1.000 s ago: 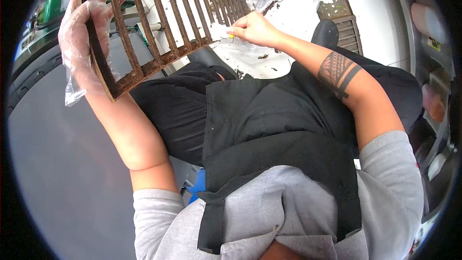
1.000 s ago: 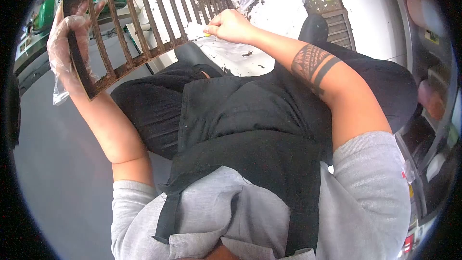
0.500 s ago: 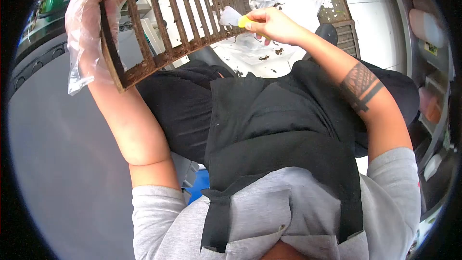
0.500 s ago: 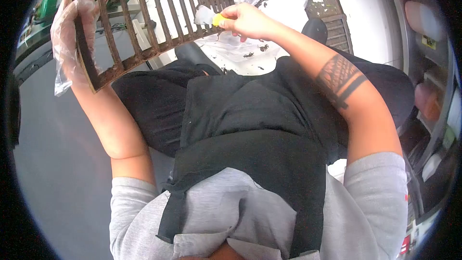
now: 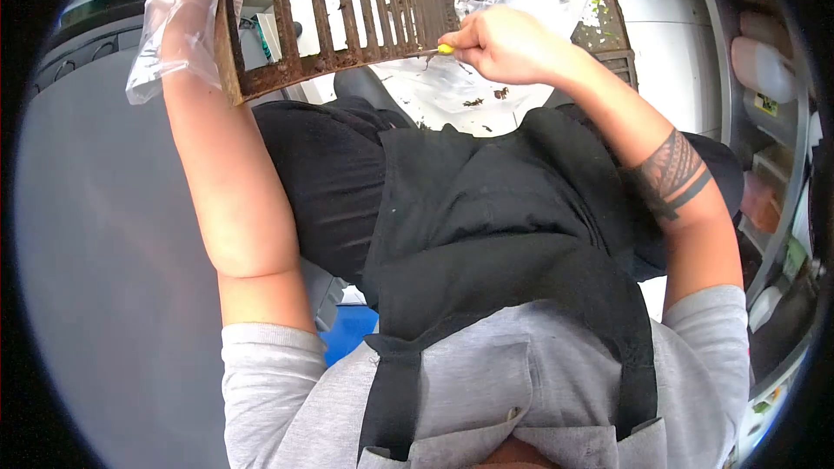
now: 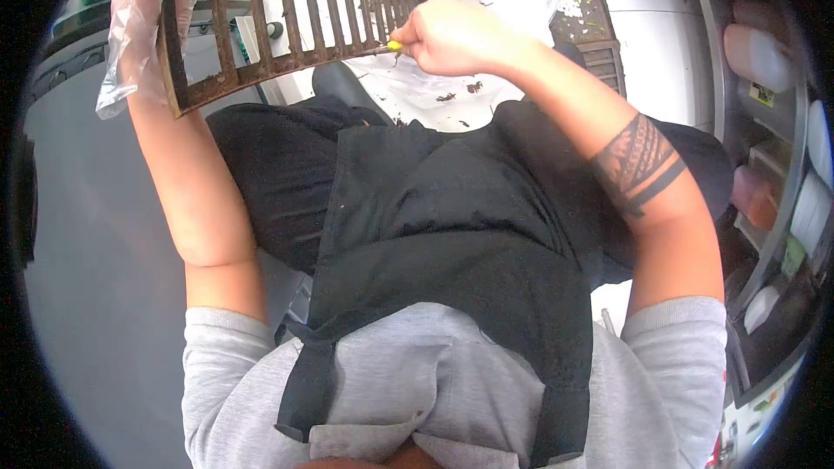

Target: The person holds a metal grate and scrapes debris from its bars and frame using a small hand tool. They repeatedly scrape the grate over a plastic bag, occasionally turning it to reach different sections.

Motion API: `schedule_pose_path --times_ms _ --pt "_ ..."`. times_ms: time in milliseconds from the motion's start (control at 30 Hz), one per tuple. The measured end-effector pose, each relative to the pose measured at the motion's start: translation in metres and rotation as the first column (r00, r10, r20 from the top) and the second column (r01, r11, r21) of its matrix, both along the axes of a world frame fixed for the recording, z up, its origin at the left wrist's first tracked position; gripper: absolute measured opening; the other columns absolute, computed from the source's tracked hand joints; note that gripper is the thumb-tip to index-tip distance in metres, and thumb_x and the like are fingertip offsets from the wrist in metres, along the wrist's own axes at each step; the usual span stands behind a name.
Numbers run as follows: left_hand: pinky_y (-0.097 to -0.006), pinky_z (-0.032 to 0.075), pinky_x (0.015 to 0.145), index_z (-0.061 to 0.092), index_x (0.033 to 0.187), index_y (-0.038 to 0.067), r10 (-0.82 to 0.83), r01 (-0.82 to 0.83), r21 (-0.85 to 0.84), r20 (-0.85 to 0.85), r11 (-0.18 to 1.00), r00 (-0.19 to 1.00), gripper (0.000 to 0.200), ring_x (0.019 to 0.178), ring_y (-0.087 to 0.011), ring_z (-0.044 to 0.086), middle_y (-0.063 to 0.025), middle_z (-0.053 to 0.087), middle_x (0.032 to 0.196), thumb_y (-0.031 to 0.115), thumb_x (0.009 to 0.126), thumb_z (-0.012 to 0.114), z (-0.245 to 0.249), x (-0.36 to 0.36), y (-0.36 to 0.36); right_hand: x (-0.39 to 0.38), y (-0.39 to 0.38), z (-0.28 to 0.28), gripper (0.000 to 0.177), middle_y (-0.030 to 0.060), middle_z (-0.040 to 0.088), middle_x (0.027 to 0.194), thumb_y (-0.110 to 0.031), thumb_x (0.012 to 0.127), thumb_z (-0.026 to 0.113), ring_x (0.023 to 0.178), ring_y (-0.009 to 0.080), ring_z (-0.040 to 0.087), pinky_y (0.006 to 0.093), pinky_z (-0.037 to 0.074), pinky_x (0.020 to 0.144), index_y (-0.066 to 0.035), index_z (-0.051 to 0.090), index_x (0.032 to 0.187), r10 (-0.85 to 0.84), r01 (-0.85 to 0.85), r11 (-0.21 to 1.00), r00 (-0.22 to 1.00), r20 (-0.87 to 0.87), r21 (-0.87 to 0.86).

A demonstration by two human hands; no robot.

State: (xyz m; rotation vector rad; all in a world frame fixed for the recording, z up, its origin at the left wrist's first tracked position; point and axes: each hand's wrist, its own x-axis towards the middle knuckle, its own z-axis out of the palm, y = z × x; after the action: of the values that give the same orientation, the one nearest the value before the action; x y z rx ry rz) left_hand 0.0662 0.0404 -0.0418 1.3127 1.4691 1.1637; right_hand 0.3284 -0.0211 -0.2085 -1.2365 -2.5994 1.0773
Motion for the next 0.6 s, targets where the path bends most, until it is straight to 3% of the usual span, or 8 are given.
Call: schedule_pose_path --times_ms 100,167,200,300,367,467,533,600 --pt "-0.0282 0.043 0.049 0.058 0.077 0.0 0.149 -0.151 -0.005 -0.113 0.989 0.982 0.009 0.048 -0.0152 0.048 -0.0034 0.051 0.062 -0.005 0.07 0.055 -0.002 0.007 0.001 -0.006 -0.007 0.001 0.027 0.0184 0.073 0.095 -0.015 0.095 0.063 0.09 0.0366 0.071 0.0447 0.056 0.08 -0.003 0.075 0.115 -0.013 0.014 0.997 1.0 0.007 -0.071" --pt "-0.0302 0.048 0.055 0.055 0.07 0.001 0.14 -0.138 -0.02 0.109 0.99 0.984 0.008 0.051 -0.0169 0.051 -0.0044 0.051 0.061 -0.006 0.068 0.054 -0.005 0.011 -0.001 -0.012 -0.029 -0.006 0.028 0.0194 0.07 0.092 -0.013 0.093 0.062 0.086 0.0374 0.07 0.0458 0.055 0.079 -0.002 0.075 0.116 -0.152 0.155 0.982 0.988 0.03 -0.104" --pt "-0.0302 0.048 0.055 0.055 0.07 0.001 0.142 -0.141 -0.016 0.115 0.99 0.983 0.008 0.051 -0.0169 0.051 -0.0044 0.051 0.061 -0.006 0.068 0.054 -0.003 0.014 -0.001 -0.016 -0.05 -0.014 0.03 0.0184 0.068 0.09 -0.01 0.092 0.06 0.085 0.0373 0.069 0.0462 0.056 0.078 -0.003 0.073 0.118 -0.215 0.215 0.977 0.976 0.021 -0.002" --pt "-0.0292 0.046 0.05 0.055 0.067 0.001 0.187 -0.188 0.005 0.094 0.982 0.978 0.006 0.046 -0.0168 0.049 -0.0069 0.054 0.061 -0.004 0.067 0.053 -0.004 0.008 0.0 -0.037 -0.093 -0.006 0.032 0.0174 0.067 0.092 -0.008 0.091 0.06 0.084 0.0369 0.068 0.0455 0.056 0.078 -0.004 0.071 0.121 -0.335 0.34 0.934 0.94 -0.056 0.11" --pt "-0.0286 0.044 0.044 0.058 0.071 0.0 0.055 -0.067 -0.169 -0.072 0.983 0.996 0.006 0.038 -0.017 0.043 -0.0093 0.056 0.061 -0.002 0.068 0.053 -0.011 -0.02 0.01 -0.045 -0.106 -0.009 0.033 0.0153 0.066 0.093 -0.01 0.092 0.061 0.084 0.0365 0.068 0.0449 0.056 0.077 -0.005 0.069 0.124 -0.445 0.458 0.88 0.887 -0.121 0.125" --pt "-0.0286 0.039 0.037 0.059 0.073 0.0 -0.011 -0.01 -0.187 -0.114 0.982 0.993 0.008 0.033 -0.0167 0.039 -0.0112 0.059 0.062 0.001 0.069 0.053 0.016 0.005 -0.014 -0.053 -0.115 -0.016 0.033 0.0138 0.065 0.094 -0.011 0.094 0.061 0.084 0.036 0.067 0.0446 0.056 0.076 -0.006 0.068 0.126 -0.509 0.528 0.839 0.847 -0.152 0.13" --pt "-0.029 0.035 0.034 0.058 0.066 0.001 0.02 -0.03 -0.104 -0.103 0.994 0.994 0.006 0.034 -0.0168 0.04 -0.0132 0.062 0.063 0.003 0.069 0.054 0.009 0.018 -0.011 -0.056 -0.119 -0.018 0.032 0.0136 0.065 0.093 -0.012 0.094 0.061 0.085 0.0358 0.067 0.0449 0.056 0.076 -0.006 0.068 0.125 -0.525 0.544 0.83 0.836 -0.16 0.122" --pt "-0.0296 0.038 0.037 0.057 0.062 0.002 0.197 -0.204 0.009 0.225 0.979 0.954 0.007 0.037 -0.0165 0.042 -0.0126 0.061 0.062 0.004 0.069 0.054 0.001 0.027 -0.006 -0.06 -0.121 -0.017 0.032 0.0134 0.065 0.093 -0.012 0.095 0.061 0.085 0.0356 0.067 0.0451 0.055 0.076 -0.006 0.068 0.125 -0.536 0.557 0.823 0.827 -0.171 0.109"
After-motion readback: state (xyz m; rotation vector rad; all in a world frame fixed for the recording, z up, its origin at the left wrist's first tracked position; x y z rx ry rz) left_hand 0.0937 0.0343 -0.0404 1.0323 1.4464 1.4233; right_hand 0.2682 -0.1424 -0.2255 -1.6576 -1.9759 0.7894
